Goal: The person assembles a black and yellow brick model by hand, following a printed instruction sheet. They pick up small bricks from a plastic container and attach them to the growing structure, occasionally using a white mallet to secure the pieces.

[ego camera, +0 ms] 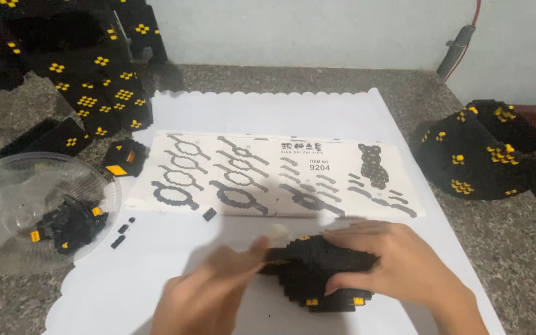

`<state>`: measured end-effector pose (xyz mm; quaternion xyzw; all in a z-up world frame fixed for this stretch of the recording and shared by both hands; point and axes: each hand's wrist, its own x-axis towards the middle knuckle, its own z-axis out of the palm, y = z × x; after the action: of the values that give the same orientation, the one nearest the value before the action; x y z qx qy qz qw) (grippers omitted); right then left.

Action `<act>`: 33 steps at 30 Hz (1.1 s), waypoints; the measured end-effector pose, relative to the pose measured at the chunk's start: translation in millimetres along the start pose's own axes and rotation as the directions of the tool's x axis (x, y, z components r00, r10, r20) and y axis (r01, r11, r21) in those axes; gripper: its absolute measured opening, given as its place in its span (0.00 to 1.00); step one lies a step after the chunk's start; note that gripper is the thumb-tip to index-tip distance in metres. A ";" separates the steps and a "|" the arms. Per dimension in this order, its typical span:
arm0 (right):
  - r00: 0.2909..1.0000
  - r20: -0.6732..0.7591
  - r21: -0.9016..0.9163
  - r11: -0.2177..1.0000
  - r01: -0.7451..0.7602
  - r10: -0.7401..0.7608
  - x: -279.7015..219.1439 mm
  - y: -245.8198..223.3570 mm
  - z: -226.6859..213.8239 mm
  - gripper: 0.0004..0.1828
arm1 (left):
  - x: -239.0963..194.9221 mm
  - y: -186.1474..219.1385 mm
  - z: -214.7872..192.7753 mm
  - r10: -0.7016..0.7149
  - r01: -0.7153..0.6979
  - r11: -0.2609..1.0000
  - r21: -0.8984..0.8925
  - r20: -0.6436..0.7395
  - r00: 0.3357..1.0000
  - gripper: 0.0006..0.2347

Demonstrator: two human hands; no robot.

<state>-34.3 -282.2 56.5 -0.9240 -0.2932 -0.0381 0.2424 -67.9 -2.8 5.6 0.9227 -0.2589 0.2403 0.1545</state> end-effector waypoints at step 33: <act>1.000 0.003 0.018 1.000 -0.002 0.002 1.8 -1.9 -1.5 0.27 | 13.7 36.8 20.8 -0.055 0.056 0.995 0.079 -0.022 0.998 0.26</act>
<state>-33.7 -280.7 58.9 -0.9222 -0.2928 -0.0340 0.2502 -70.4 -46.9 1.3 0.9325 -0.2219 0.2553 0.1267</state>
